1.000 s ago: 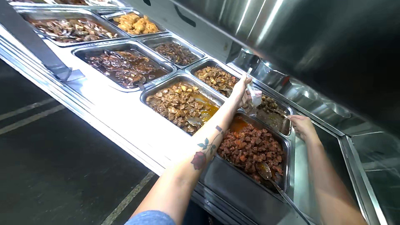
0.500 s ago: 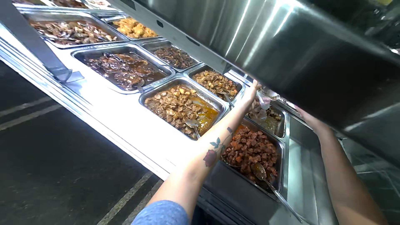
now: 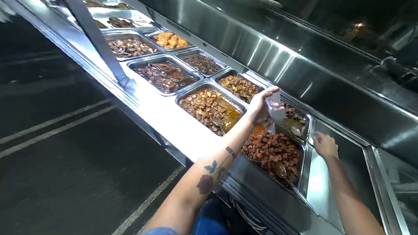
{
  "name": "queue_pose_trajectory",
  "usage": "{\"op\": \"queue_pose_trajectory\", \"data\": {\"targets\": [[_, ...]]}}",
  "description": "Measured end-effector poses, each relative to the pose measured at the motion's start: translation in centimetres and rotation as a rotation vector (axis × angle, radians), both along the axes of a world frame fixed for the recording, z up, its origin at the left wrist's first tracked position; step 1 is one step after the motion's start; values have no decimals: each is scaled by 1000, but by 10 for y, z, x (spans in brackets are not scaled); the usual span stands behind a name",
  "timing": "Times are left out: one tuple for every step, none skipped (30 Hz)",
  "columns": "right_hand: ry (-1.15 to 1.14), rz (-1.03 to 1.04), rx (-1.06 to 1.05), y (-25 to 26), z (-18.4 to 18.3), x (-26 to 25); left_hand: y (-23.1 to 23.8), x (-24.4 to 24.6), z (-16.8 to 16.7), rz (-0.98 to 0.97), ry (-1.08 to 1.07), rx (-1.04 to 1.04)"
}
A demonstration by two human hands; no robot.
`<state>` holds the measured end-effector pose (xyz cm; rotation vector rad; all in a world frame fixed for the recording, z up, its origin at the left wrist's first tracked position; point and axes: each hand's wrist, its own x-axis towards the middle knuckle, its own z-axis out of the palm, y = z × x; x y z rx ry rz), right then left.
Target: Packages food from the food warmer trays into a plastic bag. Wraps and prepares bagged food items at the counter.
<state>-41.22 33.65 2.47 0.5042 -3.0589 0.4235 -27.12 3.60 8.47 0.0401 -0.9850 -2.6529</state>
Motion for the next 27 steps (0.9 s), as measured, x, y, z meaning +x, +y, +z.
{"op": "queue_pose_trajectory", "data": {"targets": [[114,105,-118,-10,7,21,6,25,11,55,-28,-12],[193,218,-267,-28,19,55,11,44,17,94,-37,10],[196,319,-401,-51,32,93,14,59,20,129,-37,45],[188,414,-509,-72,36,126,16,75,20,153,-22,58],[180,502,-595,-91,34,152,17,92,18,161,0,46],[229,587,-680,-108,30,173,17,112,17,167,18,10],[287,653,-772,-123,27,189,16,135,17,178,27,-50],[330,695,-849,-134,28,202,14,162,17,192,16,-122],[341,718,-905,-141,34,214,10,189,18,222,-16,-202],[317,725,-944,-146,44,224,5,217,19,246,-45,-304],[262,721,-969,-150,54,233,-2,245,23,277,-81,-440],[173,722,-970,-154,65,244,-7,271,29,333,-132,-605],[56,747,-969,-160,77,258,-12,295,36,416,-198,-797],[-96,789,-965,-167,91,274,-16,318,46,520,-258,-996],[-293,844,-978,-174,104,291,-18,341,56,624,-308,-1174],[-503,890,-1010,-182,116,310,-20,363,68,720,-333,-1338],[-674,935,-1043,-191,129,327,-22,385,81,803,-326,-1479],[-783,1005,-1067,-200,140,344,-25,405,94,882,-305,-1591],[-843,1108,-1070,-211,149,359,-28,425,106,950,-279,-1678],[-844,1236,-1035,-225,158,373,-31,445,118,1009,-252,-1746],[-760,1368,-961,-242,165,389,-35,464,130,1061,-226,-1792],[-616,1465,-847,-259,174,409,-37,482,140,1100,-189,-1816],[-505,1523,-752,-275,183,431,-40,500,148,1136,-128,-1806],[-418,1577,-687,-289,194,454,-45,518,152,1172,-49,-1746],[-378,1629,-660,-304,207,476,-53,535,154,1205,10,-1646],[-353,1705,-657,-319,220,496,-63,553,153,1210,28,-1518],[-348,1800,-665,-332,232,515,-74,573,147,1157,6,-1399]]}}
